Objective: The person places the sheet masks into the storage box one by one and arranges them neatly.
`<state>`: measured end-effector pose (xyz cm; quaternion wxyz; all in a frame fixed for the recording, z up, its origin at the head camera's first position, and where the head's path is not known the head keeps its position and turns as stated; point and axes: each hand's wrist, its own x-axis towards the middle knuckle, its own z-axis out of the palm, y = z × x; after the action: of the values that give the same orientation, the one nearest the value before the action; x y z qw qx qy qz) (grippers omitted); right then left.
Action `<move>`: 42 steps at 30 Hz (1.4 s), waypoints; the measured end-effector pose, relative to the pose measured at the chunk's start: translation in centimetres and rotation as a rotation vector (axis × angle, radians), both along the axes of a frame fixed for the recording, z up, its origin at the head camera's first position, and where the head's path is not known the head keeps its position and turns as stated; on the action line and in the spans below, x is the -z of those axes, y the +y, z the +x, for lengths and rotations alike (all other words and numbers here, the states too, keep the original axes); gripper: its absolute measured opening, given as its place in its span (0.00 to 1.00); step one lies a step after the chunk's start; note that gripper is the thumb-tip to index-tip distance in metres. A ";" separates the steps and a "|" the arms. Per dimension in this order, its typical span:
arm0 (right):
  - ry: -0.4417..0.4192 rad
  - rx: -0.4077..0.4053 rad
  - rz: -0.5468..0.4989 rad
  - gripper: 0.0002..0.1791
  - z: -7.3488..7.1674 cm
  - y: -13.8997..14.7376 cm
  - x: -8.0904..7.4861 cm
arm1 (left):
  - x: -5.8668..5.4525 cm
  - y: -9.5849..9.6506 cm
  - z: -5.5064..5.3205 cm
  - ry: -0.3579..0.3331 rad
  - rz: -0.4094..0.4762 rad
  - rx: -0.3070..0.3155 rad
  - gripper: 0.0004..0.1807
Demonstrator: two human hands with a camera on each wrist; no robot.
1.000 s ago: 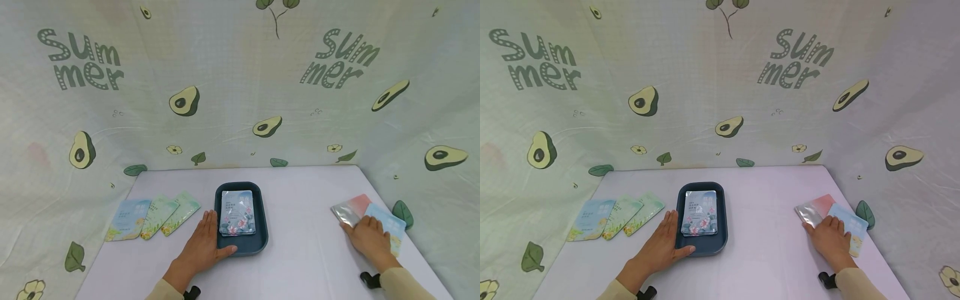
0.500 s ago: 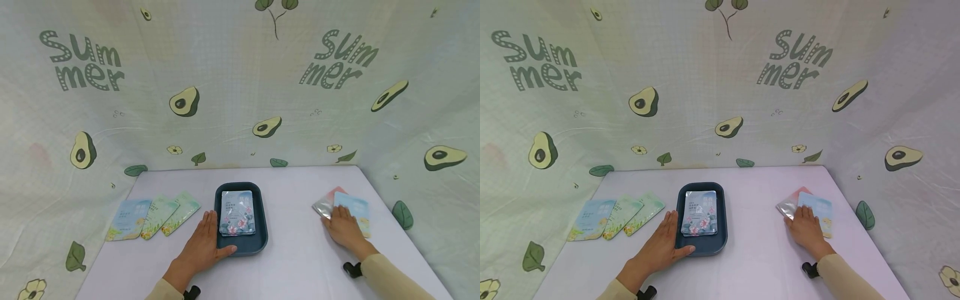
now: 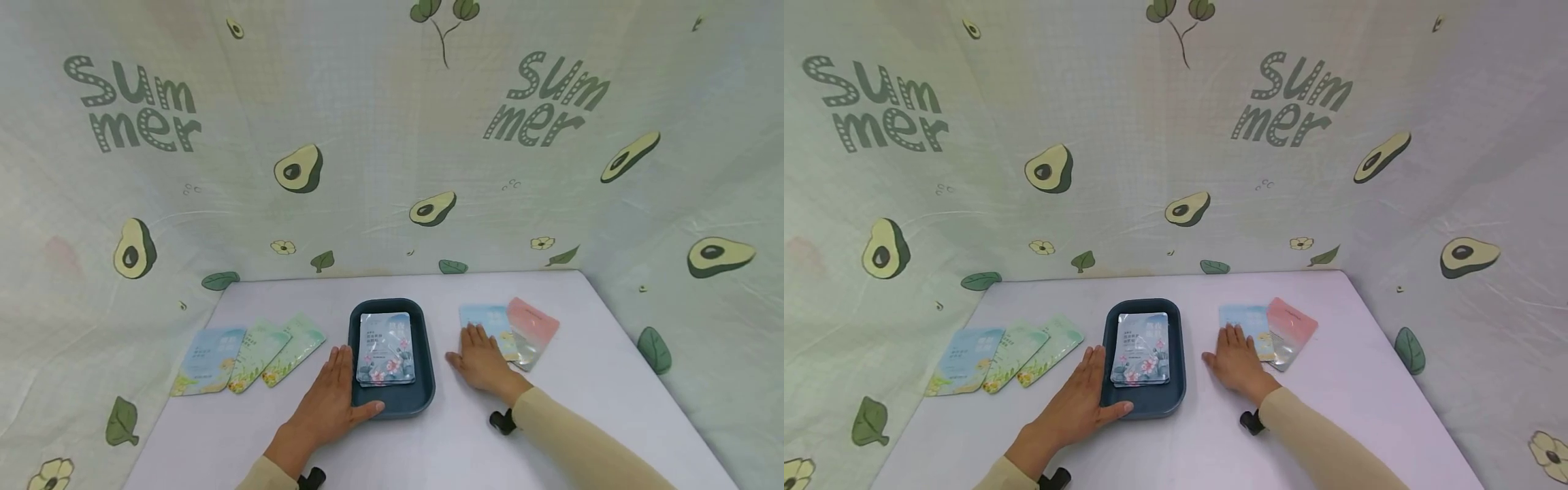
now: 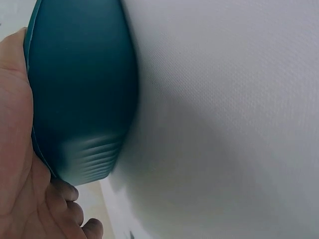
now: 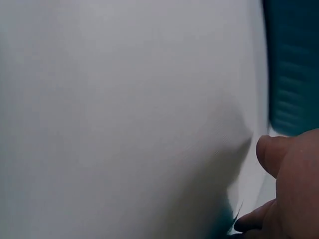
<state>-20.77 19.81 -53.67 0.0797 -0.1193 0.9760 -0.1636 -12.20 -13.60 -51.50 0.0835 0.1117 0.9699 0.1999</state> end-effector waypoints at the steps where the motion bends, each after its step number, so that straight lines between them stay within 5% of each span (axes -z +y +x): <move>1: 0.000 -0.009 -0.008 0.42 -0.1 -0.5 -0.2 | 0.0 0.0 0.0 -0.003 0.001 0.002 0.69; 6: 0.154 -0.075 0.022 0.41 -1.5 0.4 -1.2 | 0.1 0.1 0.0 -0.011 0.013 0.001 0.69; 11: 0.328 -0.114 0.174 0.44 -4.2 4.4 -1.4 | 0.1 0.0 0.0 -0.006 0.010 -0.011 0.69; 19: 0.272 -0.143 0.312 0.57 -7.1 8.0 -1.4 | 0.2 -0.1 0.0 -0.013 0.023 -0.010 0.69; 29: 0.147 -0.142 0.337 0.61 -8.2 8.3 -1.2 | -0.1 -0.1 0.1 -0.024 0.022 -0.015 0.70; 42: 0.312 -0.132 0.234 0.58 -7.8 8.0 -0.9 | 0.1 -0.1 0.0 -0.014 0.015 -0.012 0.69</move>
<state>-28.62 27.84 -52.76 -0.0488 -0.1967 0.9790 -0.0231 -12.24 -13.75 -51.64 0.0880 0.1053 0.9683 0.2085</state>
